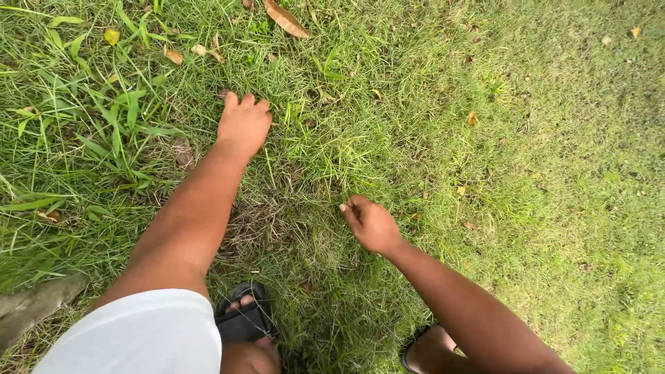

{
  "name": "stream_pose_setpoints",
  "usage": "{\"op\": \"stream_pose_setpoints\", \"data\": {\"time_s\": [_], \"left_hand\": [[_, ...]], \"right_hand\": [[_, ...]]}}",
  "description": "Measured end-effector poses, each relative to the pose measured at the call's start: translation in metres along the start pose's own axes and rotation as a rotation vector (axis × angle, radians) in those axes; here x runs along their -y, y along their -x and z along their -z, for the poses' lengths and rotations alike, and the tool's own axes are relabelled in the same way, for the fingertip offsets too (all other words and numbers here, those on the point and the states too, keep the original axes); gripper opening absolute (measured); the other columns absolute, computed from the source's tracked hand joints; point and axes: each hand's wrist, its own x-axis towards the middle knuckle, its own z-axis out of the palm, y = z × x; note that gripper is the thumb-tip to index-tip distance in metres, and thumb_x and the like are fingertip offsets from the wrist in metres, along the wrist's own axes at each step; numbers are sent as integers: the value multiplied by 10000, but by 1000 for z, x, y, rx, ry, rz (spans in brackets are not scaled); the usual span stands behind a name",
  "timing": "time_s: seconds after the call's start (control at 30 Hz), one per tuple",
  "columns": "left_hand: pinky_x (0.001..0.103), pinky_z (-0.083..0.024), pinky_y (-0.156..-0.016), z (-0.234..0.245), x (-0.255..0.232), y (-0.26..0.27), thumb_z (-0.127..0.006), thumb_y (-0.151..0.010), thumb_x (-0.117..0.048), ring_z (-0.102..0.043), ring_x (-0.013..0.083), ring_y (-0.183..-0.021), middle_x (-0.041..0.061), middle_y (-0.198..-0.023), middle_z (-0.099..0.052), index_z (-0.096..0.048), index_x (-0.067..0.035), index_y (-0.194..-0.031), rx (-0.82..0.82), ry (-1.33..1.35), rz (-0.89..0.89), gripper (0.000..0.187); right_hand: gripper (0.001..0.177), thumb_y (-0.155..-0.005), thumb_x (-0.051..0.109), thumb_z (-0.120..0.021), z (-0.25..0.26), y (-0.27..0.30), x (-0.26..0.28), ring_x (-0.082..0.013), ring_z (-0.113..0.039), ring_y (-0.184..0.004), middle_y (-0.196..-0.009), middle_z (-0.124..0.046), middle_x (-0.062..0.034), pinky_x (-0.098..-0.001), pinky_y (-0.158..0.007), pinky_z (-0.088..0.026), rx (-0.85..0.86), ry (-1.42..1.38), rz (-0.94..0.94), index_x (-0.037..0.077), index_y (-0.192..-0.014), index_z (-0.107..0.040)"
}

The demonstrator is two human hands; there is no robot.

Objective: Pulling small weeds and grass from a lawn by hand

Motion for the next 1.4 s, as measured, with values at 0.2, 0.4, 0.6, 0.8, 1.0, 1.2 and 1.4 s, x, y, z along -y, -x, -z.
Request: {"op": "stream_pose_setpoints", "data": {"time_s": [0.2,0.4,0.6,0.8,1.0,1.2,1.4], "left_hand": [[422,-382,-915,-25,5,-12,-656,-988,-200,-574,209,-1084,-37,-1219,-688,-752,-224,-1140,31,88,35,182],[488,-359,-942,-47,10,-16,-616,-1010,-189,-530,211,-1326,-79,-1402,-635,-744,-292,-1167,57,120,72,227],[491,-454,-952,-94,30,-37,-627,-896,-197,-595,235,-1271,-129,-1428,-630,-742,-373,-1175,44,152,36,350],[576,-385,-1003,-42,21,-26,-747,-829,-32,-605,316,-1175,72,-1245,-652,-759,-211,-1183,307,503,232,396],[466,-435,-979,-32,-6,-40,-623,-955,-284,-697,217,-1064,28,-1080,-765,-700,-168,-1233,328,-45,130,310],[424,-324,-1019,-54,4,-44,-598,-917,-259,-684,122,-1079,-108,-1004,-766,-795,-335,-867,252,-219,35,217],[324,-357,-991,-3,-5,-33,-705,-864,-280,-634,48,-1050,-180,-983,-700,-771,-378,-768,461,-350,-25,152]], "right_hand": [[187,-1016,223,-557,3,1,14,-303,-680,-567,-608,-654,-112,-434,-631,-556,82,174,-26,93,-932,-662],[220,-1029,267,-528,17,2,15,-388,-736,-742,-702,-689,-164,-508,-732,-576,113,224,-60,92,-969,-648],[255,-1003,357,-523,11,-5,-27,-472,-708,-848,-773,-693,-206,-587,-760,-563,76,222,-93,112,-979,-592],[282,-1069,326,-430,20,-3,-24,-236,-573,-450,-587,-606,-49,-413,-364,-440,71,201,1,128,-898,-536],[244,-1112,222,-456,39,-6,9,-99,-673,-570,-652,-567,23,-181,-384,-620,242,148,-149,164,-921,-597],[248,-1077,278,-438,14,-14,-5,-160,-668,-523,-596,-538,32,-282,-314,-560,127,212,53,179,-888,-563],[273,-1114,320,-429,32,-12,11,-108,-602,-577,-614,-462,43,-221,-388,-590,285,207,-67,201,-905,-557]]}}
